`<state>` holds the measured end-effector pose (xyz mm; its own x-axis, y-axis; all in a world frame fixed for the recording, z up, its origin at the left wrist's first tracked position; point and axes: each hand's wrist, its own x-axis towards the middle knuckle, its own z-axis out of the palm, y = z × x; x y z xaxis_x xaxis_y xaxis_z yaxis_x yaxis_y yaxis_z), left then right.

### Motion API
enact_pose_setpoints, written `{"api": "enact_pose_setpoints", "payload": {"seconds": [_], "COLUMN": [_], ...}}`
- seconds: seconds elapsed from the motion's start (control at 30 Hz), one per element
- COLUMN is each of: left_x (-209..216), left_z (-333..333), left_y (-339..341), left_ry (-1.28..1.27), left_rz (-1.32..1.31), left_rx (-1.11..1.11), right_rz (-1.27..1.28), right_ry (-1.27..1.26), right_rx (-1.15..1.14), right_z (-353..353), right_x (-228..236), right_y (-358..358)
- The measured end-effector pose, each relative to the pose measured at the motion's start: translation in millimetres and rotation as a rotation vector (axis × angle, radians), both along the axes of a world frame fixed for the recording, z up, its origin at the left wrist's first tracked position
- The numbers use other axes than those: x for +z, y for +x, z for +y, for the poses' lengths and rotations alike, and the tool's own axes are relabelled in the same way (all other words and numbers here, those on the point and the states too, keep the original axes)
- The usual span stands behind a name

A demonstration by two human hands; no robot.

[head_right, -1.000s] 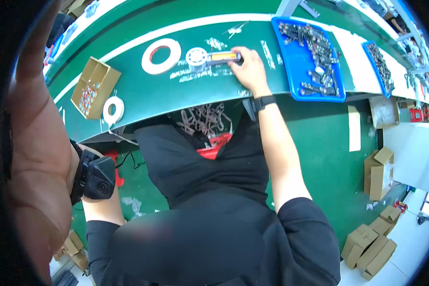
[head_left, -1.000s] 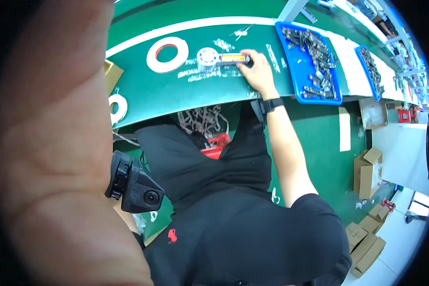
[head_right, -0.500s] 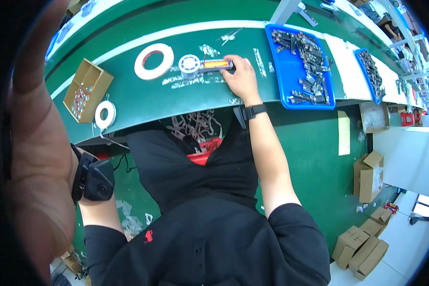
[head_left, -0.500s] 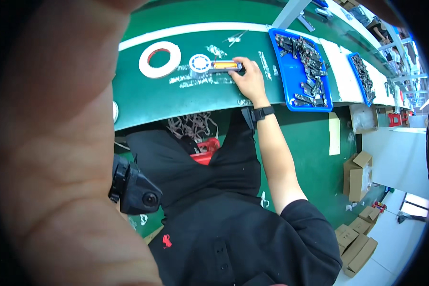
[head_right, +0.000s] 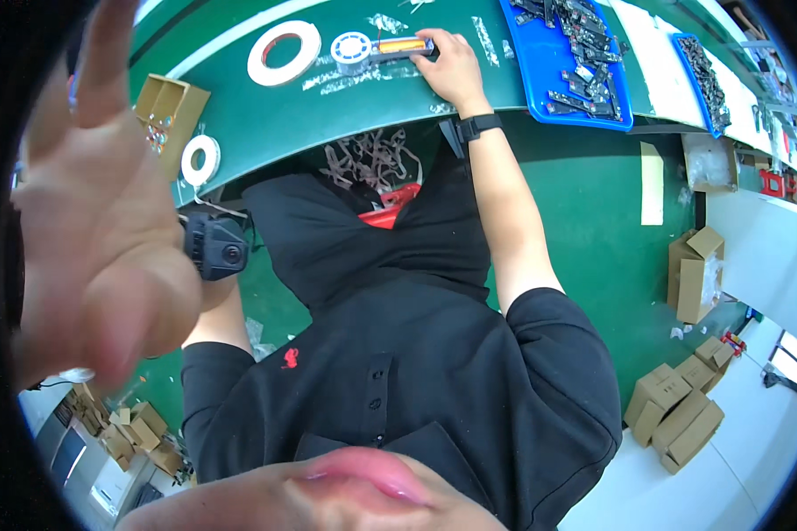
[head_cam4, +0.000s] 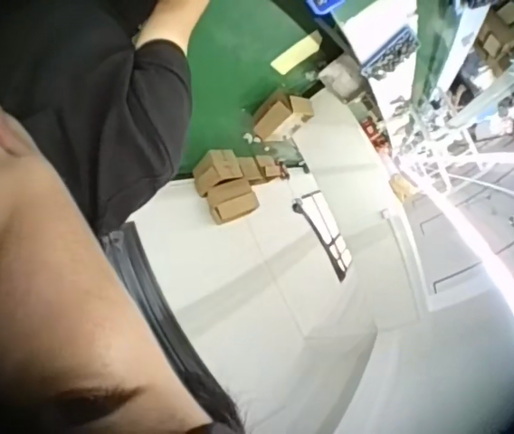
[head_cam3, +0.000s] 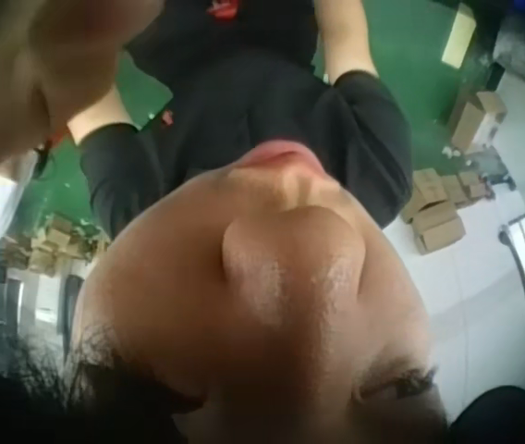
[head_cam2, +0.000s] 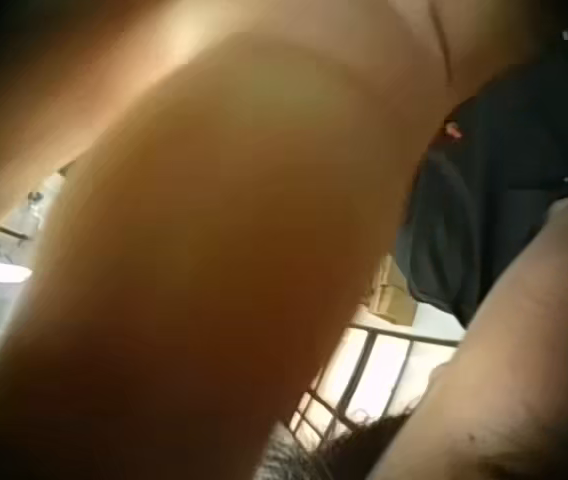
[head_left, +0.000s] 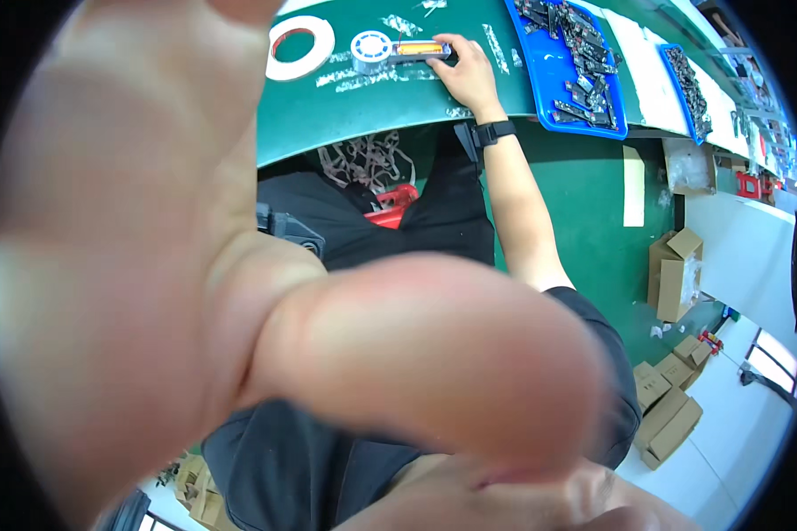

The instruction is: Assembling small electronic components and wiring at a factory workbench.

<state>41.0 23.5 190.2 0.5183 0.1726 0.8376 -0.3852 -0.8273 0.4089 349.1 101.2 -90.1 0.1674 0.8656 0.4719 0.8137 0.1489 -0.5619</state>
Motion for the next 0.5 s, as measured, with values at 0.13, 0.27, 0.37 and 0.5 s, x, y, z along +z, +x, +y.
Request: {"api": "enact_pose_setpoints", "payload": {"seconds": [0.13, 0.27, 0.37, 0.5], "left_x": [-28, -121, -212, -261], "left_z": [52, 113, 137, 129], "left_y": [1, 39, 48, 65], "left_ry": [0.033, 0.103, -0.047, -0.087], "left_rz": [-0.037, 0.150, 0.419, 0.486], "left_rx": [0.324, 0.542, 0.613, 0.737], "right_rz": [0.036, -0.025, -0.031, 0.013], "right_ry": [0.003, 0.062, 0.031, 0.062], "right_rx": [0.025, 0.065, 0.089, 0.131], "right_z": [9, 8, 7, 8], "right_x": [1, 0, 5, -2], "right_y": [-19, -14, -13, -7]}}
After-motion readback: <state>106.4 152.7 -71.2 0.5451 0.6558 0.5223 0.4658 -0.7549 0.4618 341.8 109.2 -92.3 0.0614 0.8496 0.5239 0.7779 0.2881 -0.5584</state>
